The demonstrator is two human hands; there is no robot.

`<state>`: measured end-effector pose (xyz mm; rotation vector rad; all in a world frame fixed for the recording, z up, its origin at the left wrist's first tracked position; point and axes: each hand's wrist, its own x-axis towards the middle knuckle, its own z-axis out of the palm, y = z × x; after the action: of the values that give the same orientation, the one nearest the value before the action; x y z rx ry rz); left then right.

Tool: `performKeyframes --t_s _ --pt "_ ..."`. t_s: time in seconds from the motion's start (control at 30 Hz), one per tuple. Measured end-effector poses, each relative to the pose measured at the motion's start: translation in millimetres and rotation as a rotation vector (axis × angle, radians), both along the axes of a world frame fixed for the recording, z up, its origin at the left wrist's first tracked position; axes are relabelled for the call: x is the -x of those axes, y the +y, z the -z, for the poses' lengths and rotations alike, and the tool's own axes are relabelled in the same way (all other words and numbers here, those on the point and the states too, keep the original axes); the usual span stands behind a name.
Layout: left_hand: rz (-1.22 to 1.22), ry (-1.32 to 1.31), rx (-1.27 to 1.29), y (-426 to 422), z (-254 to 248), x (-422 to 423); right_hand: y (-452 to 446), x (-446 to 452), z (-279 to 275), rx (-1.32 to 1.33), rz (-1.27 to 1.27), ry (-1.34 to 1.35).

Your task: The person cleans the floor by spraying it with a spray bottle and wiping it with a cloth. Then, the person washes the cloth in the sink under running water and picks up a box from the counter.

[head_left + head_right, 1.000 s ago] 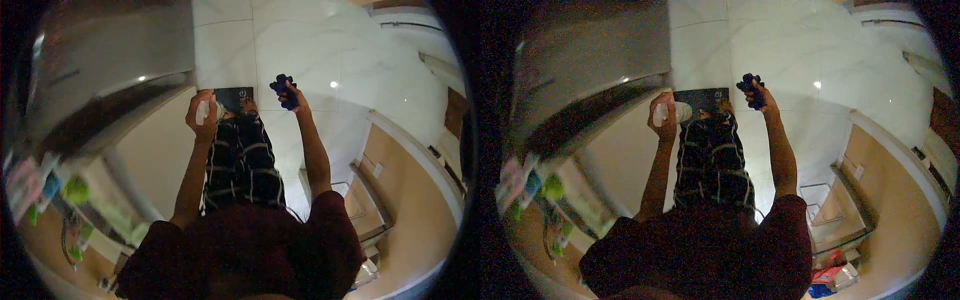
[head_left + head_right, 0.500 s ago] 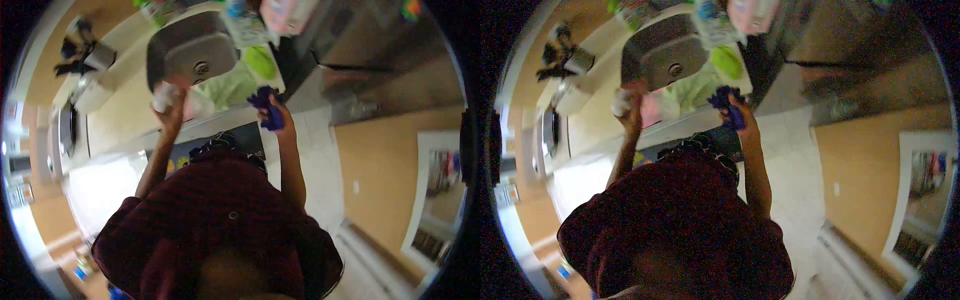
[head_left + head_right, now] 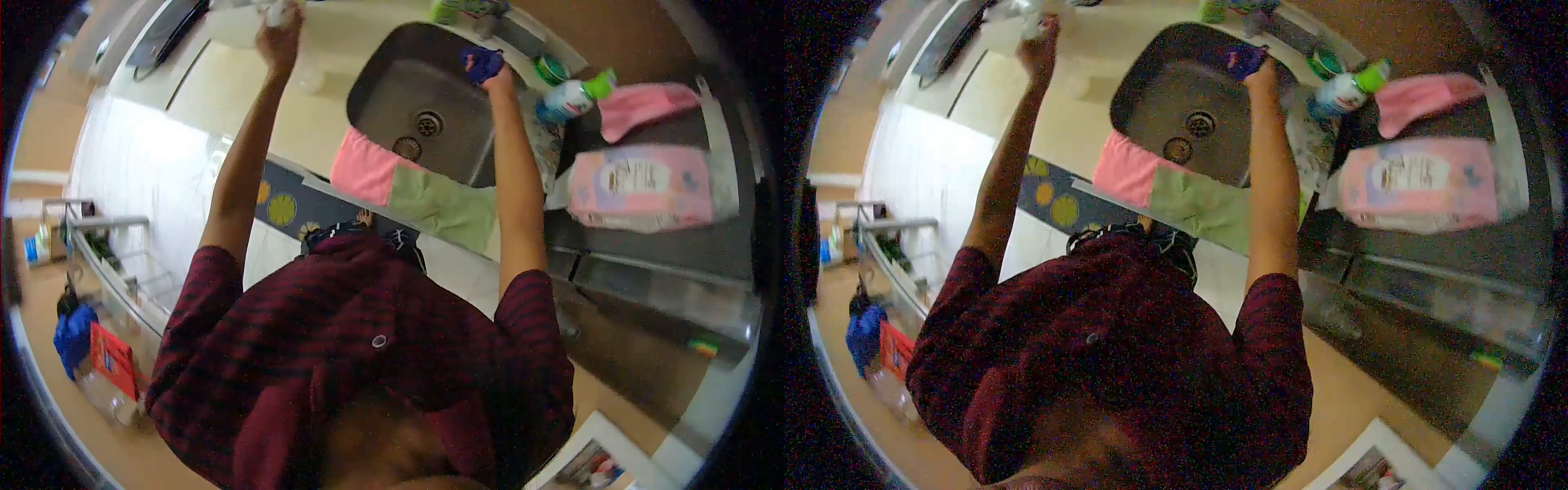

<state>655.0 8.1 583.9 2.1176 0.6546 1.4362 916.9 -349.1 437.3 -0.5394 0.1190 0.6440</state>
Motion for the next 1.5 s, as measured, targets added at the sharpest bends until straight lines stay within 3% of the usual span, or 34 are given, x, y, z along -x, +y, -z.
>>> performKeyframes --t_s 0.03,0.1,0.27,0.33,0.4,0.43,0.47,0.5,0.57,0.77,0.87,0.93,1.0,1.07,1.17,1.2,1.27,1.3,1.37,1.47,1.5 --pt "0.15 -0.028 -0.007 11.2 9.0 -1.0 5.2 -4.2 -7.7 0.046 -0.008 0.035" --pt "-0.027 0.326 0.266 11.6 8.1 -12.0 16.0 -9.9 -26.4 0.134 -0.025 0.109" --pt "-0.038 -0.106 -0.132 -25.7 -8.8 24.5 14.0 -33.2 -54.6 -0.021 -0.193 0.275" --pt "-0.275 -0.273 -0.203 -40.8 -5.2 33.7 7.4 -42.0 -75.0 -0.072 -0.262 0.297" --pt "-0.216 -0.254 -0.141 -73.7 17.7 49.7 12.0 -41.6 -78.8 -0.122 -0.35 0.262" --pt "-0.046 -0.167 -0.037 -95.7 39.1 57.7 15.6 -34.8 -75.3 -0.141 -0.389 0.199" --pt "0.149 0.034 -0.171 -112.0 50.7 65.3 17.2 -19.2 -59.6 -0.216 -0.376 0.002" --pt "0.344 0.236 -0.302 -120.5 60.1 66.7 22.2 -11.7 -46.8 -0.134 -0.432 -0.012" --pt "0.293 0.313 -0.171 -129.0 84.5 54.1 23.4 7.6 -28.0 0.036 -0.526 -0.031" --pt "0.59 0.376 -0.013 -145.1 89.6 -11.6 28.4 40.8 -56.2 0.48 -0.644 -0.111" --pt "0.7 0.297 0.129 -171.2 86.2 -57.1 43.7 46.5 -80.0 0.762 -0.709 -0.335" --pt "0.777 0.113 0.206 -181.6 110.4 -95.9 48.3 33.9 -83.3 1.047 -0.825 -0.592" --pt "0.679 0.15 0.054 -190.9 113.9 -119.4 58.6 11.1 -77.8 1.156 -0.925 -0.772" --pt "0.689 0.298 0.112 -187.7 136.5 -144.4 58.4 11.4 -100.9 1.108 -0.879 -0.886" --pt "0.71 0.683 0.329 -182.2 94.7 -137.2 50.2 26.3 -146.0 1.323 -0.729 -1.08" --pt "0.697 0.706 0.265 -179.4 96.2 -140.6 46.0 14.7 -141.2 1.416 -0.661 -1.114" --pt "0.671 0.754 0.143 -174.7 103.7 -149.3 41.5 31.3 -155.2 1.278 -0.549 -0.976" --pt "0.721 0.704 0.227 -177.7 104.8 -152.9 41.3 38.1 -159.1 1.211 -0.497 -0.904" --pt "0.816 0.597 0.384 -189.8 93.2 -154.5 43.6 32.5 -152.7 1.324 -0.534 -1.074" --pt "0.82 0.264 0.313 -204.2 111.2 -166.9 47.3 22.5 -149.7 1.264 -0.49 -1.177" --pt "0.774 0.362 0.332 -206.3 112.4 -165.4 45.8 20.5 -150.5 1.214 -0.463 -1.183"
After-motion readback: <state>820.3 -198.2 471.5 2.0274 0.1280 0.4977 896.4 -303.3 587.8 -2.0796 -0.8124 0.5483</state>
